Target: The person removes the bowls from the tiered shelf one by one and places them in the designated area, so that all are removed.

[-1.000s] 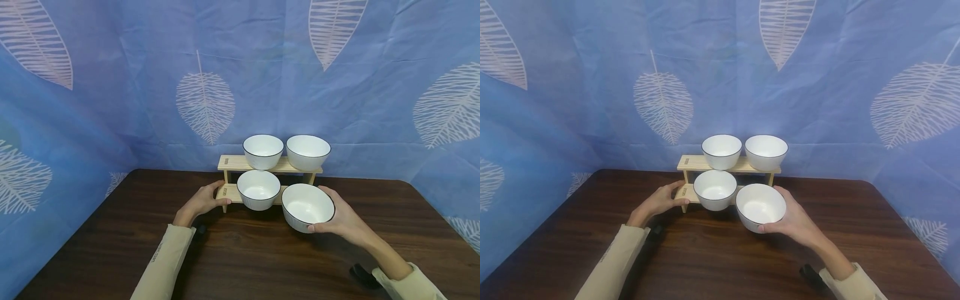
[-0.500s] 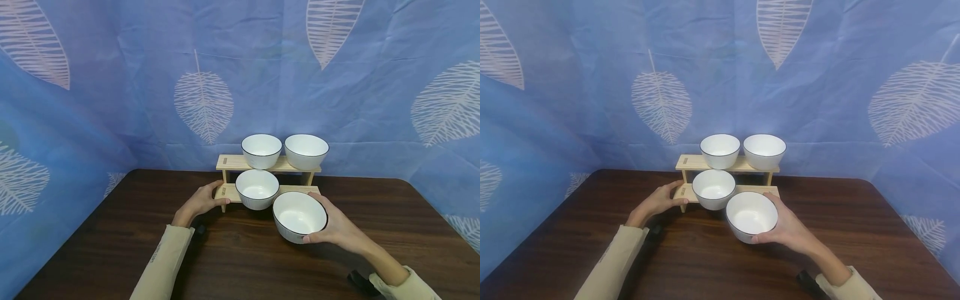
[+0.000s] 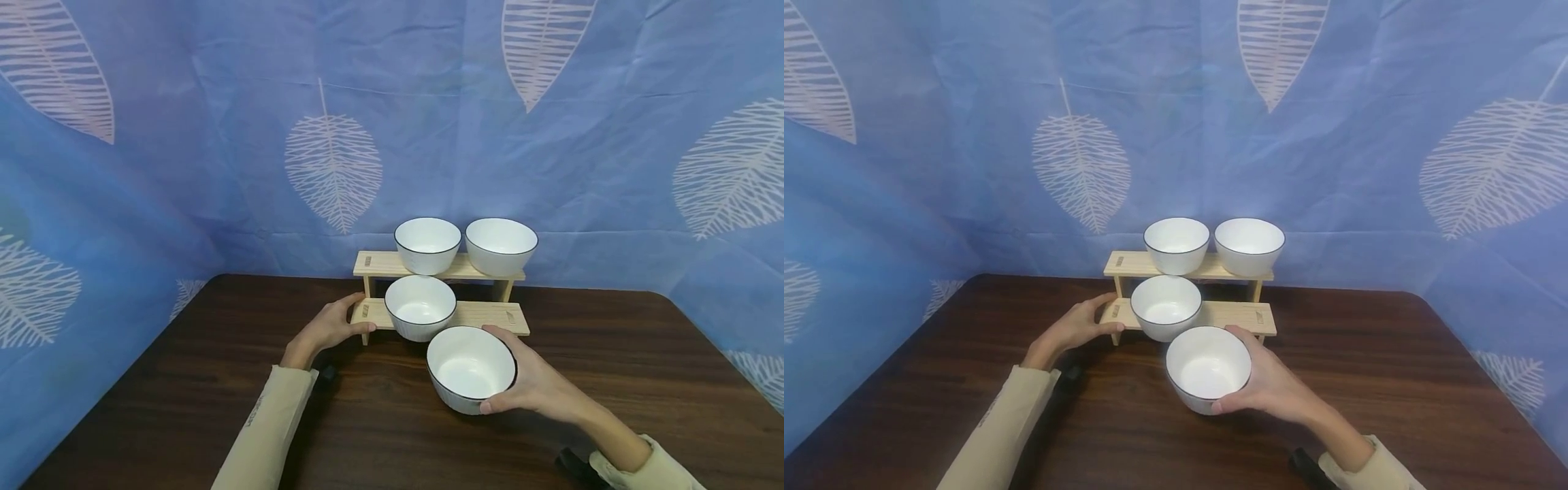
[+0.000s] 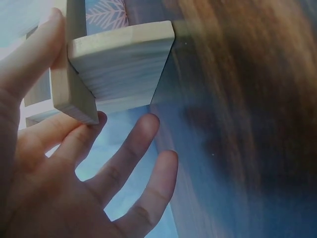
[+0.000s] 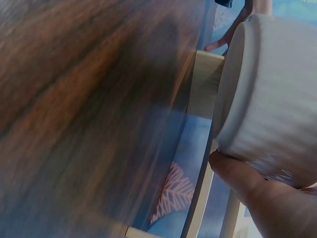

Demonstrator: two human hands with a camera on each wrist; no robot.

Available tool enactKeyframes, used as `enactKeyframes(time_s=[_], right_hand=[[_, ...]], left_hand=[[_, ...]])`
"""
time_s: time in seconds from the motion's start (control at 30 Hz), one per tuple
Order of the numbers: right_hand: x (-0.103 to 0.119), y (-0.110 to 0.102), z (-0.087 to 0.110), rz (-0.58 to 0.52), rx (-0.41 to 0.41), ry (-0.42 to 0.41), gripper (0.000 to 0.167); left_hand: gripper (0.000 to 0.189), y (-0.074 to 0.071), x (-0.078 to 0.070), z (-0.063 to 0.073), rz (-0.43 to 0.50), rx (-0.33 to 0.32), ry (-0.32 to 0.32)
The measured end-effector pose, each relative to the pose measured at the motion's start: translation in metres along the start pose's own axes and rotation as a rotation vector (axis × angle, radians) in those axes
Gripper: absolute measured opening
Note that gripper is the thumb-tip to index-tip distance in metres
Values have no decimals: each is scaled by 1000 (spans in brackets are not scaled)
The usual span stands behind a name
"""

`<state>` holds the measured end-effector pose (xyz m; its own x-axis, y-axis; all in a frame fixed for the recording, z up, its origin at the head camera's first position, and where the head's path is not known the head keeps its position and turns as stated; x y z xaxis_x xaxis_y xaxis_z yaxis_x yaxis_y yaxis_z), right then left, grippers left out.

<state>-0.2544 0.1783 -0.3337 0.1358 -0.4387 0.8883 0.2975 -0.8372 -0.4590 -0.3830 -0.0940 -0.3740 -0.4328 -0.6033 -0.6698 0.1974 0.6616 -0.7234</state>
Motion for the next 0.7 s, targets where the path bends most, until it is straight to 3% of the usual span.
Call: enactKeyframes(time_s=[0.53, 0.7], right_hand=[[13, 36, -7, -70, 125, -15, 107], [14, 45, -10, -49, 121, 0, 108]], left_hand=[[75, 1, -3, 3, 38, -42, 56], [75, 1, -2, 2, 39, -50, 70]])
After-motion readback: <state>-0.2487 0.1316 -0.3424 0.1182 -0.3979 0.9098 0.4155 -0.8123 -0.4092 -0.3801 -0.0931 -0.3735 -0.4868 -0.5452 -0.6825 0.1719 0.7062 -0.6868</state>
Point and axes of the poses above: each hand's wrist, its own z-axis away from the middle knuckle, its own y-axis out of the palm, x = y × z, the point moved 10 cm from there along -z, towards the middle knuckle, and after that the axes turned 15 degrees about y, right-handed, at the moved point
